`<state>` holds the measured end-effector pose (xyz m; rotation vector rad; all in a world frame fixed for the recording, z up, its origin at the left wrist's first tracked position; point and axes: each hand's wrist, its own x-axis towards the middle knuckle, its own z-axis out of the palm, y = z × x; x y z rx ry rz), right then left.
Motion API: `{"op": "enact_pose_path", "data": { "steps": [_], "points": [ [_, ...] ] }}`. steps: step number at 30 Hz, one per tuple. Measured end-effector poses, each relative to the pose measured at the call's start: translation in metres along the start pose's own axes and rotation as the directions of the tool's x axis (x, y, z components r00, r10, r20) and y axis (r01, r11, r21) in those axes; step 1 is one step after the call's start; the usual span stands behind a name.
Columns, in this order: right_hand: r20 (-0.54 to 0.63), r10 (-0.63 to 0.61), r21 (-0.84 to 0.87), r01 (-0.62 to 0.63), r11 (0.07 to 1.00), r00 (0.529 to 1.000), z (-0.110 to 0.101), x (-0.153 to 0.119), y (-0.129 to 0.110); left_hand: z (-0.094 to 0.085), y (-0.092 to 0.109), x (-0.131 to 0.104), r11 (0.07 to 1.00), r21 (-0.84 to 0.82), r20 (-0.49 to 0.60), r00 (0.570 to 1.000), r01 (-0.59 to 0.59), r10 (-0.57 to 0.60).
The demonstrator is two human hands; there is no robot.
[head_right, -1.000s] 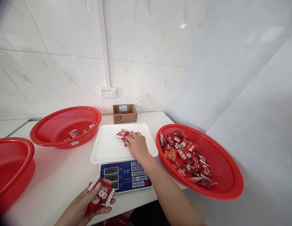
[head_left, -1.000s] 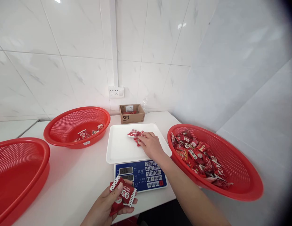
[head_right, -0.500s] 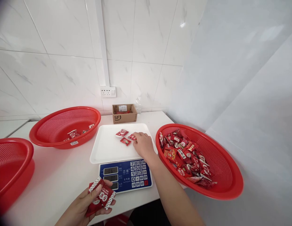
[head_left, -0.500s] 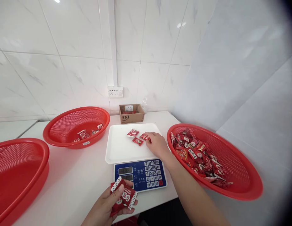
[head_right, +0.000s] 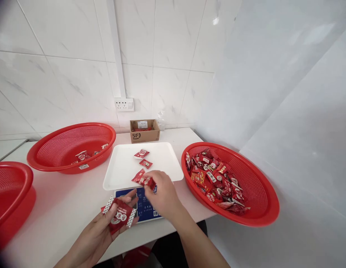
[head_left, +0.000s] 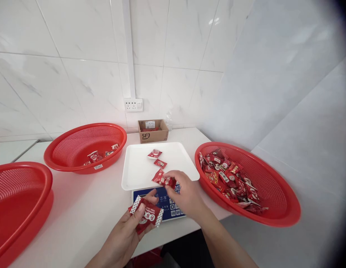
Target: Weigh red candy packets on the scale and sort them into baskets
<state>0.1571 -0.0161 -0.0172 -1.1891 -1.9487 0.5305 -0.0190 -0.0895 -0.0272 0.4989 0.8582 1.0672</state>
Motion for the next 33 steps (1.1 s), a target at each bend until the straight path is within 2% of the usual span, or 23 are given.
{"op": "enact_pose_path", "data": {
  "steps": [5,8,10,13,16,18,19,20,21,23,27,33],
  "points": [
    [0.282,-0.107,0.167,0.062,0.984,0.953,-0.002,-0.018,-0.023,0.011,0.004,0.011,1.0,-0.011,-0.019,1.0,-0.01,0.01],
    [0.403,-0.123,0.241,0.025,0.97,0.907,-0.012,-0.02,-0.026,0.013,0.004,0.014,0.998,0.02,-0.059,0.997,-0.058,0.059],
    [0.441,-0.138,0.308,-0.005,0.951,0.887,-0.016,-0.02,-0.027,0.013,0.003,0.015,0.992,0.066,-0.05,0.993,-0.107,0.11],
    [0.359,-0.109,0.358,-0.029,0.933,0.927,-0.014,-0.018,-0.026,0.014,0.0,0.014,0.974,0.153,-0.016,0.985,-0.168,0.172],
    [0.185,-0.037,0.282,-0.017,0.959,0.982,-0.011,-0.005,-0.013,0.016,0.001,0.012,0.969,0.149,-0.086,0.973,-0.198,0.212],
    [0.02,0.04,0.102,-0.042,0.994,0.999,-0.012,0.01,0.004,0.016,0.004,0.009,0.975,0.13,-0.136,0.97,-0.183,0.2],
    [-0.074,0.065,-0.034,-0.068,0.997,0.995,-0.014,0.02,0.015,0.016,0.005,0.007,0.977,0.127,-0.149,0.971,-0.169,0.187],
    [-0.11,0.087,-0.195,-0.107,0.975,0.99,-0.015,0.029,0.025,0.016,0.006,0.006,0.979,0.129,-0.159,0.971,-0.159,0.179],
    [-0.115,0.13,-0.343,-0.162,0.925,0.985,-0.016,0.039,0.035,0.016,0.007,0.004,0.979,0.132,-0.167,0.97,-0.156,0.177],
    [-0.104,0.18,-0.447,-0.207,0.87,0.978,-0.018,0.055,0.05,0.016,0.007,0.001,0.977,0.136,-0.177,0.967,-0.161,0.184],
    [-0.062,0.225,-0.505,-0.225,0.833,0.972,-0.014,0.07,0.058,0.016,0.006,-0.004,0.979,0.136,-0.162,0.972,-0.151,0.172],
    [0.015,0.169,-0.535,-0.134,0.834,0.986,-0.01,0.065,0.054,0.011,0.006,-0.006,0.98,0.15,-0.15,0.976,-0.133,0.155]
  ]
}}
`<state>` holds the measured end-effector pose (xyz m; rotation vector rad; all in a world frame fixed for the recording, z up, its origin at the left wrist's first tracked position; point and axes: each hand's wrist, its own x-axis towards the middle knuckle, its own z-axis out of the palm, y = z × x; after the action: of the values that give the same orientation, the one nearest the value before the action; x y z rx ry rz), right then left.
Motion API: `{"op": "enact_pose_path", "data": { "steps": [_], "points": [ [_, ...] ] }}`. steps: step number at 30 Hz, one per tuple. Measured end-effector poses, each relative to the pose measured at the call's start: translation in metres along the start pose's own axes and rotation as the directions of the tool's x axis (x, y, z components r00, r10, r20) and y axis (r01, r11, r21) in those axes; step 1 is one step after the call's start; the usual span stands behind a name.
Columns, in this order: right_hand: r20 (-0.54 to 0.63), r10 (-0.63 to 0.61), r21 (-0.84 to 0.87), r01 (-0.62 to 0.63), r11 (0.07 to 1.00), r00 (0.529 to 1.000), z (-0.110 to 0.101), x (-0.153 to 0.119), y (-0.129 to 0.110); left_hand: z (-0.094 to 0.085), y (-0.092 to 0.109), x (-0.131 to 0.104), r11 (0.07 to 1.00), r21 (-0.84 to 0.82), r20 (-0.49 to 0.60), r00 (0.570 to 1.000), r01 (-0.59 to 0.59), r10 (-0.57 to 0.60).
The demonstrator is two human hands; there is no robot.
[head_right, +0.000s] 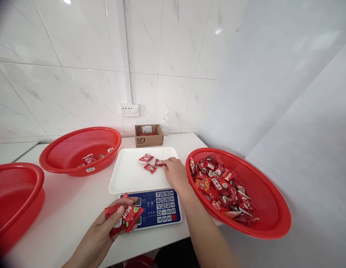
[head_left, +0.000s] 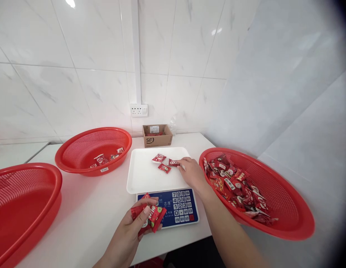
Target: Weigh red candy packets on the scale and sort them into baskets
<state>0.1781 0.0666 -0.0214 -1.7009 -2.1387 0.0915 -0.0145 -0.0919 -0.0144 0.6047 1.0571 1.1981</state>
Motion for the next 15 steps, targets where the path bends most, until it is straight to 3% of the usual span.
{"op": "enact_pose_path", "data": {
  "steps": [8,12,15],
  "points": [
    [0.031,-0.08,0.046,0.079,0.996,0.996,0.008,0.004,-0.006,0.004,0.0,-0.002,0.999,-0.016,0.031,0.999,0.03,-0.03],
    [0.006,-0.13,0.145,0.128,0.981,0.991,0.001,-0.018,-0.011,0.003,0.002,-0.005,0.998,-0.006,0.043,0.997,0.064,-0.064],
    [-0.01,-0.19,0.293,0.184,0.938,0.982,-0.018,-0.042,-0.005,0.001,0.003,-0.008,0.993,0.029,0.06,0.991,0.116,-0.117]
  ]
}}
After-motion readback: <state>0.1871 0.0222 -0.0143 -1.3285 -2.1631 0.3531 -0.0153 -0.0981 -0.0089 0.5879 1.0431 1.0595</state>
